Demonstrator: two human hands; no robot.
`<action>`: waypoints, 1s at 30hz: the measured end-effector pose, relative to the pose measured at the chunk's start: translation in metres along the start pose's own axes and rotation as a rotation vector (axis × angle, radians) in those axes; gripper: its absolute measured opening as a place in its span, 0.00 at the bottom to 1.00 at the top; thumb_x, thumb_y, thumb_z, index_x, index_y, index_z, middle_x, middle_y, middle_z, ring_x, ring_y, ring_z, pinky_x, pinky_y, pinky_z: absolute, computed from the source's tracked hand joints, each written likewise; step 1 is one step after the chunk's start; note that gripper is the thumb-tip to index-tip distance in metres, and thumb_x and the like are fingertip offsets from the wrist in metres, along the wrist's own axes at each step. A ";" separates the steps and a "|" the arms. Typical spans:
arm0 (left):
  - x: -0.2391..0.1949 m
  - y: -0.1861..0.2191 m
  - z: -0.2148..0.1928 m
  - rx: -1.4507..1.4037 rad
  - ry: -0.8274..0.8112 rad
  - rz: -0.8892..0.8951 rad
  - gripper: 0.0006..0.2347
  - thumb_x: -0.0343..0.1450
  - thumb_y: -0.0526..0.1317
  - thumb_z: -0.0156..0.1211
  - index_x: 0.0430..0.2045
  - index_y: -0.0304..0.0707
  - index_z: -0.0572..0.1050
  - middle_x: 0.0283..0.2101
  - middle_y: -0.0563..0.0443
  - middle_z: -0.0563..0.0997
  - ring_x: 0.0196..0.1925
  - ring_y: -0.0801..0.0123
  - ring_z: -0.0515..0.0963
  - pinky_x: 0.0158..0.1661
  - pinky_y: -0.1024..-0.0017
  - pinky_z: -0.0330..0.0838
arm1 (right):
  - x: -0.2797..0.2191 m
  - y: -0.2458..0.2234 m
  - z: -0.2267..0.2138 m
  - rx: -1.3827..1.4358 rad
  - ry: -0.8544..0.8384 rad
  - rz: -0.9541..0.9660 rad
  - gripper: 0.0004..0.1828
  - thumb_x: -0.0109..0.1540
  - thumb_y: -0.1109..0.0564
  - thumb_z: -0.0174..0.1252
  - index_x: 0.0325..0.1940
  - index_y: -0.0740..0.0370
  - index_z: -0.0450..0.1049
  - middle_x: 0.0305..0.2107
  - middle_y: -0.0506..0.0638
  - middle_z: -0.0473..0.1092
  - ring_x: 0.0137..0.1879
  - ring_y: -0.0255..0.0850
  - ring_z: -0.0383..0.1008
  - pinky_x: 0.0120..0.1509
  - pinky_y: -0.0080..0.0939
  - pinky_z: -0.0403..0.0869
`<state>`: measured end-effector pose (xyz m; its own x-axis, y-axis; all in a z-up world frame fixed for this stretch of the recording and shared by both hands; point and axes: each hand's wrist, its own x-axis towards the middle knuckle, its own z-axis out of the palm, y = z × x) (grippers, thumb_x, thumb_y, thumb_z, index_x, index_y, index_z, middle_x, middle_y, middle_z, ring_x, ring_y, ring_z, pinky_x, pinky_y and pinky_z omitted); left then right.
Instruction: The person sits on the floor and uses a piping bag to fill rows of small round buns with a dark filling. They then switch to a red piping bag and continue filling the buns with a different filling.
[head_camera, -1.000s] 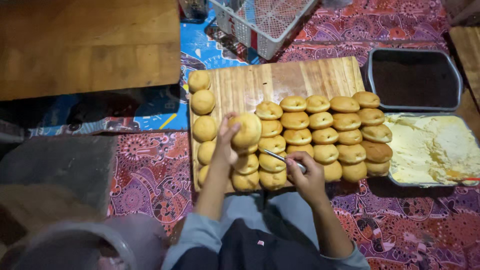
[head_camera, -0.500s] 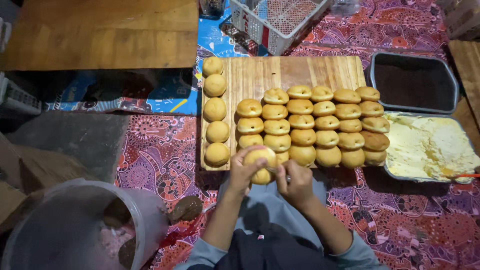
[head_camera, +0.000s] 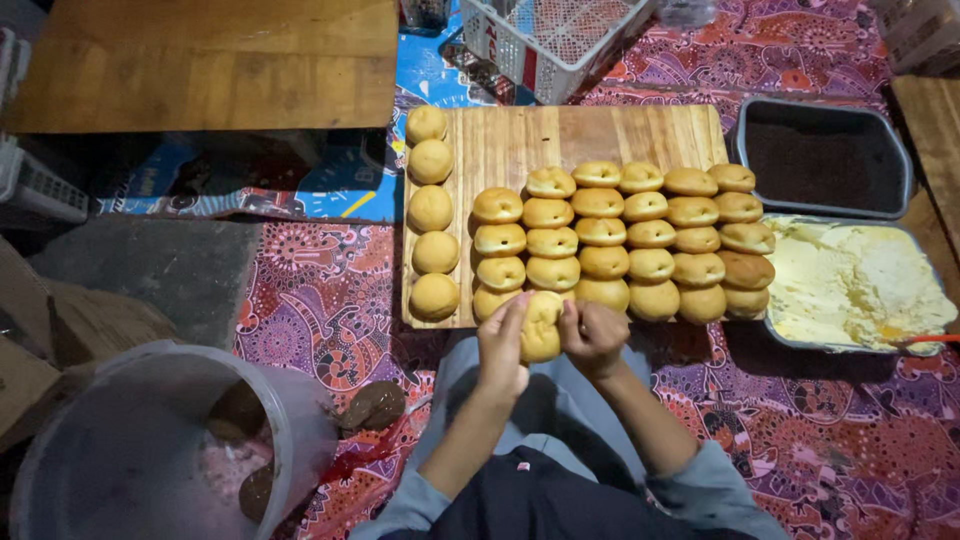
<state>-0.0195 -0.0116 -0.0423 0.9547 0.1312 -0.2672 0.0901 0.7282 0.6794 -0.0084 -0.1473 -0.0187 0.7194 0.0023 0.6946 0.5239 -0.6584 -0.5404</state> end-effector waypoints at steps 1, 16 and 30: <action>-0.001 -0.002 -0.002 -0.001 0.000 -0.012 0.14 0.76 0.39 0.57 0.49 0.23 0.79 0.47 0.45 0.84 0.46 0.70 0.83 0.49 0.72 0.78 | -0.002 0.000 0.005 -0.032 0.050 -0.025 0.13 0.66 0.60 0.61 0.27 0.65 0.74 0.18 0.51 0.69 0.23 0.39 0.68 0.29 0.42 0.66; 0.024 -0.008 0.001 0.069 -0.013 0.000 0.19 0.71 0.38 0.64 0.54 0.25 0.73 0.52 0.43 0.80 0.51 0.66 0.81 0.54 0.68 0.76 | 0.015 0.021 0.033 0.056 -0.065 0.070 0.09 0.66 0.60 0.61 0.31 0.64 0.76 0.21 0.53 0.73 0.24 0.44 0.74 0.30 0.42 0.71; 0.314 0.086 -0.003 1.374 -0.635 0.167 0.29 0.58 0.39 0.69 0.57 0.48 0.74 0.61 0.46 0.75 0.66 0.57 0.73 0.66 0.64 0.66 | 0.089 0.073 -0.036 0.079 0.058 0.585 0.14 0.71 0.55 0.56 0.37 0.68 0.76 0.23 0.47 0.72 0.28 0.31 0.67 0.33 0.35 0.67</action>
<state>0.2871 0.0938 -0.0696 0.9084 -0.4163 -0.0399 -0.1838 -0.4830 0.8561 0.0775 -0.2224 0.0209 0.8738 -0.3869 0.2946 0.0820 -0.4799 -0.8735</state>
